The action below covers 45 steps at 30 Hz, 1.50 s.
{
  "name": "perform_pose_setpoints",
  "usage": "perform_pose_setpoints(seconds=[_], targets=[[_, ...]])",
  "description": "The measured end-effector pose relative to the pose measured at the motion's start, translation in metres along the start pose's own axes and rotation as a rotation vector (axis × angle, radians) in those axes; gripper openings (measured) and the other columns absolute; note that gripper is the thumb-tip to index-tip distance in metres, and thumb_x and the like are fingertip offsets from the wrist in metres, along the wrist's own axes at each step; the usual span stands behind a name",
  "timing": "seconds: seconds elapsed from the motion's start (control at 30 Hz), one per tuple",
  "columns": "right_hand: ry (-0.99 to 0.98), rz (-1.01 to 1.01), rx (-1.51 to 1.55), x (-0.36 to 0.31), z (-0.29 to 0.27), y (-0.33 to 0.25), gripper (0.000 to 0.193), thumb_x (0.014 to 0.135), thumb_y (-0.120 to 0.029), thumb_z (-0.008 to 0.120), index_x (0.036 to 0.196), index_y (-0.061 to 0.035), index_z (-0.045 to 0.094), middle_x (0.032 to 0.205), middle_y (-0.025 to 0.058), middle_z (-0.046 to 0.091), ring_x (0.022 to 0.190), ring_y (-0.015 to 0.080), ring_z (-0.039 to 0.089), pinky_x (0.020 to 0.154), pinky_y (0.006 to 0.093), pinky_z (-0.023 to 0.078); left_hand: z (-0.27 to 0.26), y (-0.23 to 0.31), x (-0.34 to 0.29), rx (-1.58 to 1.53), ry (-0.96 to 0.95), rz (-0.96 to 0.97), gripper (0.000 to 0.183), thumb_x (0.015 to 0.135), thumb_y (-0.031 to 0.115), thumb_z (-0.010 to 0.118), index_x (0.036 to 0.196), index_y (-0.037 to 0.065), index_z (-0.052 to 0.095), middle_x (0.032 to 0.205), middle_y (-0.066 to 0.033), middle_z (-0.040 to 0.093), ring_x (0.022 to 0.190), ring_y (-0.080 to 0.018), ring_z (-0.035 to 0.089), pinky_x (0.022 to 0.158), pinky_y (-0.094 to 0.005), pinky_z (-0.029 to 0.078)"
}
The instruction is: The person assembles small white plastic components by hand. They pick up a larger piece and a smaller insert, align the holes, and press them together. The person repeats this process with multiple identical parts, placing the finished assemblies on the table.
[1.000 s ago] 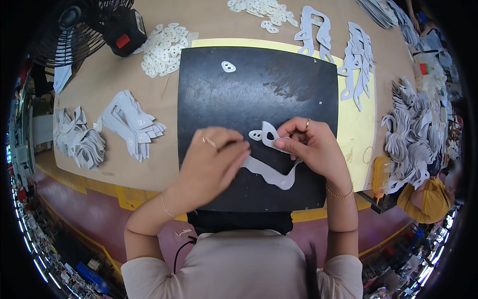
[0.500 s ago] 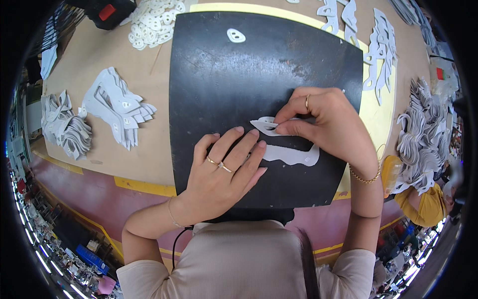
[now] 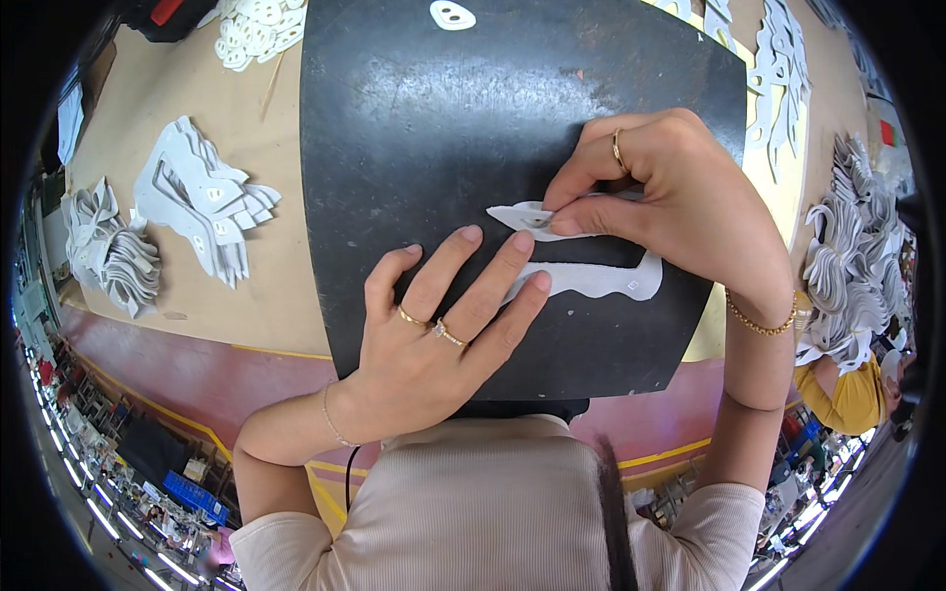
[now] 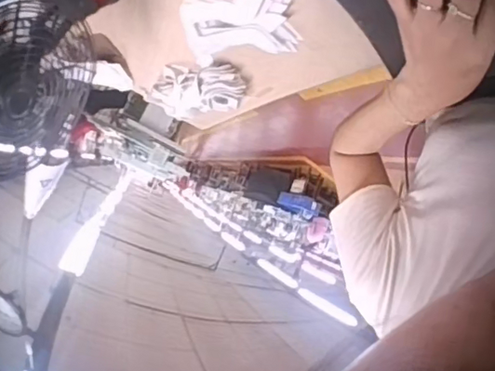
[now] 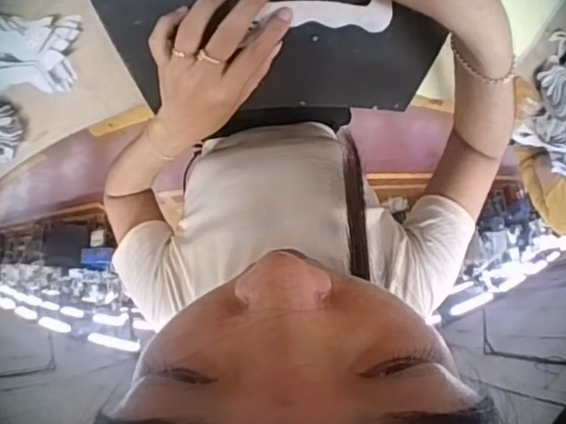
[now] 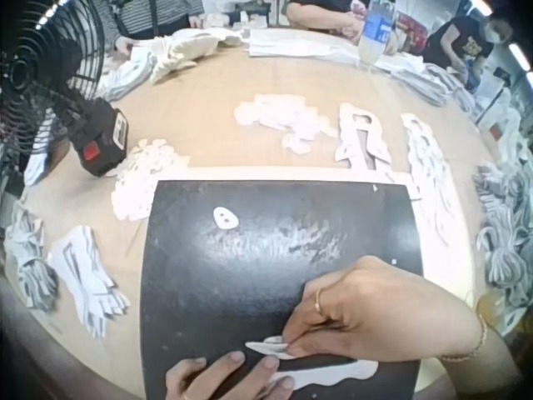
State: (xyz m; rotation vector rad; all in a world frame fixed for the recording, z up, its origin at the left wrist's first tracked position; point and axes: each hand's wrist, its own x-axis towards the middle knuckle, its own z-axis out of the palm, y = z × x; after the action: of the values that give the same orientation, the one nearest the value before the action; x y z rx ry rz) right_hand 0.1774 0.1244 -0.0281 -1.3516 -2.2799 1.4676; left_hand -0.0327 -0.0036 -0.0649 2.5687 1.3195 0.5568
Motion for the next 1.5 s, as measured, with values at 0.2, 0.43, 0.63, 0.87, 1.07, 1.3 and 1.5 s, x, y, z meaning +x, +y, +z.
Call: perform_pose_setpoints(seconds=[0.2, 0.43, 0.63, 0.87, 1.07, 1.3, 1.5], targets=[[0.005, 0.010, 0.000, -0.0001, 0.0008, 0.0014, 0.013, 0.072, -0.005, 0.080, 0.083, -0.0009, 0.074, 0.074, 0.0064, 0.066, 0.066, 0.0169, 0.065, 0.059, 0.0276, 0.049, 0.0015, 0.0009, -0.0014, 0.014, -0.018, -0.002, 0.032, 0.086, 0.019, 0.061, 0.117, 0.017, 0.068, 0.137, -0.0031, 0.057, 0.121, -0.0255, 0.052, 0.093, -0.0436, 0.032], [0.006, 0.015, -0.005, 0.0000, 0.0000, 0.0011, 0.013, 0.072, -0.005, 0.080, 0.083, -0.0010, 0.074, 0.074, 0.0063, 0.067, 0.066, 0.0170, 0.065, 0.059, 0.0277, 0.049, 0.0007, 0.0009, -0.0007, 0.041, -0.030, 0.012, 0.032, 0.086, 0.019, 0.061, 0.117, 0.017, 0.067, 0.137, -0.0028, 0.057, 0.121, -0.0254, 0.051, 0.091, -0.0445, 0.032], [0.009, -0.044, -0.022, 0.0010, -0.0002, 0.0032, 0.014, 0.072, -0.007, 0.080, 0.083, -0.0012, 0.074, 0.074, 0.0070, 0.067, 0.066, 0.0188, 0.066, 0.060, 0.0285, 0.049, 0.0003, 0.0025, -0.0002, 0.051, -0.043, 0.010, 0.032, 0.086, 0.020, 0.061, 0.117, 0.018, 0.067, 0.137, -0.0019, 0.057, 0.121, -0.0252, 0.051, 0.091, -0.0451, 0.031], [-0.002, -0.033, -0.050, 0.0021, -0.0007, 0.0024, 0.015, 0.073, -0.009, 0.080, 0.084, -0.0014, 0.074, 0.075, 0.0071, 0.067, 0.067, 0.0201, 0.065, 0.060, 0.0291, 0.049, 0.0002, 0.0034, -0.0001, 0.048, -0.049, 0.002, 0.033, 0.086, 0.020, 0.061, 0.119, 0.018, 0.067, 0.137, -0.0015, 0.057, 0.121, -0.0247, 0.051, 0.091, -0.0452, 0.030], [-0.001, -0.041, -0.039, 0.0029, -0.0005, 0.0026, 0.015, 0.073, -0.009, 0.080, 0.084, -0.0015, 0.074, 0.074, 0.0071, 0.067, 0.066, 0.0199, 0.065, 0.059, 0.0290, 0.048, -0.0027, 0.0032, 0.0005, 0.054, -0.080, 0.000, 0.046, 0.074, 0.014, 0.075, 0.118, 0.022, 0.068, 0.139, -0.0005, 0.056, 0.123, -0.0246, 0.048, 0.094, -0.0435, 0.029], [-0.013, -0.052, -0.052, 0.0043, -0.0019, 0.0017, 0.016, 0.073, -0.011, 0.080, 0.085, -0.0019, 0.075, 0.074, 0.0071, 0.067, 0.065, 0.0195, 0.065, 0.059, 0.0288, 0.048, -0.0030, 0.0047, 0.0022, 0.066, -0.071, -0.009, 0.045, 0.074, 0.015, 0.074, 0.117, 0.022, 0.068, 0.138, 0.0004, 0.057, 0.121, -0.0242, 0.049, 0.092, -0.0431, 0.029], [-0.017, -0.064, -0.039, 0.0047, -0.0017, 0.0039, 0.015, 0.073, -0.010, 0.080, 0.085, -0.0016, 0.075, 0.074, 0.0074, 0.067, 0.066, 0.0190, 0.065, 0.059, 0.0286, 0.048, -0.0048, 0.0093, 0.0061, 0.088, -0.072, -0.032, 0.043, 0.075, 0.014, 0.072, 0.117, 0.022, 0.068, 0.135, 0.0008, 0.058, 0.119, -0.0228, 0.050, 0.091, -0.0421, 0.029]])
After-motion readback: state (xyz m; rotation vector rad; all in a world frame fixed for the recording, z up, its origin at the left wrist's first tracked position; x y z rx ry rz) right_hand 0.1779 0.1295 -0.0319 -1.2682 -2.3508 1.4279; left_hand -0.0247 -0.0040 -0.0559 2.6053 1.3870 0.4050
